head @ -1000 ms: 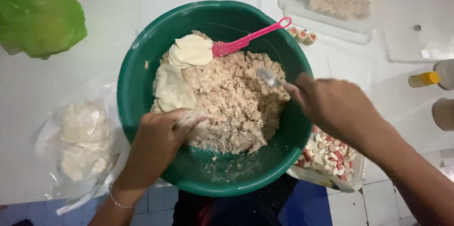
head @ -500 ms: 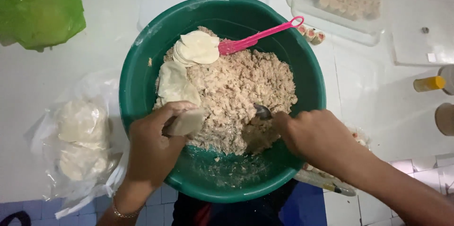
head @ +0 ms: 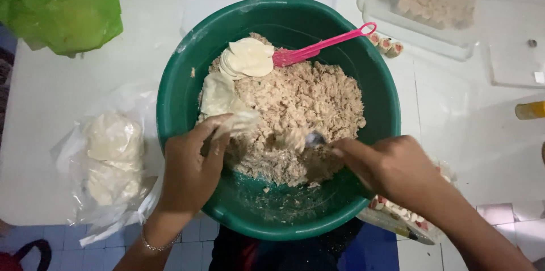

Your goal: Preparing and wrapping shumai dumplings by hand using a spoon and dough wrappers.

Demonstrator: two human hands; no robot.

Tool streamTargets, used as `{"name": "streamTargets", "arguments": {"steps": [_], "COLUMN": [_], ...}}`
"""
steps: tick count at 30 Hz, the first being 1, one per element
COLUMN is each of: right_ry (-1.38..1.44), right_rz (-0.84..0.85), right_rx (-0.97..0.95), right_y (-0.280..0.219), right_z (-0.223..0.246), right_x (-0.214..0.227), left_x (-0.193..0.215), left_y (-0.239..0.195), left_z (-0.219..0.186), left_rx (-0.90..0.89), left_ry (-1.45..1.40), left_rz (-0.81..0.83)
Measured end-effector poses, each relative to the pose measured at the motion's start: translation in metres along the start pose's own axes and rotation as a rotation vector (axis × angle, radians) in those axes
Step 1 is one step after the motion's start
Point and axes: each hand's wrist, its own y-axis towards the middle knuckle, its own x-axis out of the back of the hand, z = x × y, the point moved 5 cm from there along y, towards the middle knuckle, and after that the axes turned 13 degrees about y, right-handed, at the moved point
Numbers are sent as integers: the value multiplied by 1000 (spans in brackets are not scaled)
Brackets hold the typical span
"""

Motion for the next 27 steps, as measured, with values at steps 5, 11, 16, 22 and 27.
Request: {"name": "streamTargets", "arguments": {"steps": [5,11,16,22,27], "right_ry": [-41,-246,-504,-117,283], "right_rz": [-59,228,506,469,61], "right_rx": [-100,-392,-233,-334,-211], "right_y": [-11,-10,-3,28,15], "right_z": [-9,-25,-20,-25,-14], "right_x": [18,7,-29,-15,5], "left_x": [-8,-20,-8,0,-1], "left_y": [1,-4,3,7,5], "left_z": [13,15,-9,-29,-26], "left_rx": [84,116,118,129,196], "left_ry": [-106,-225,-216,-205,-241], "left_rz": [-6,0,2,-54,-97]}}
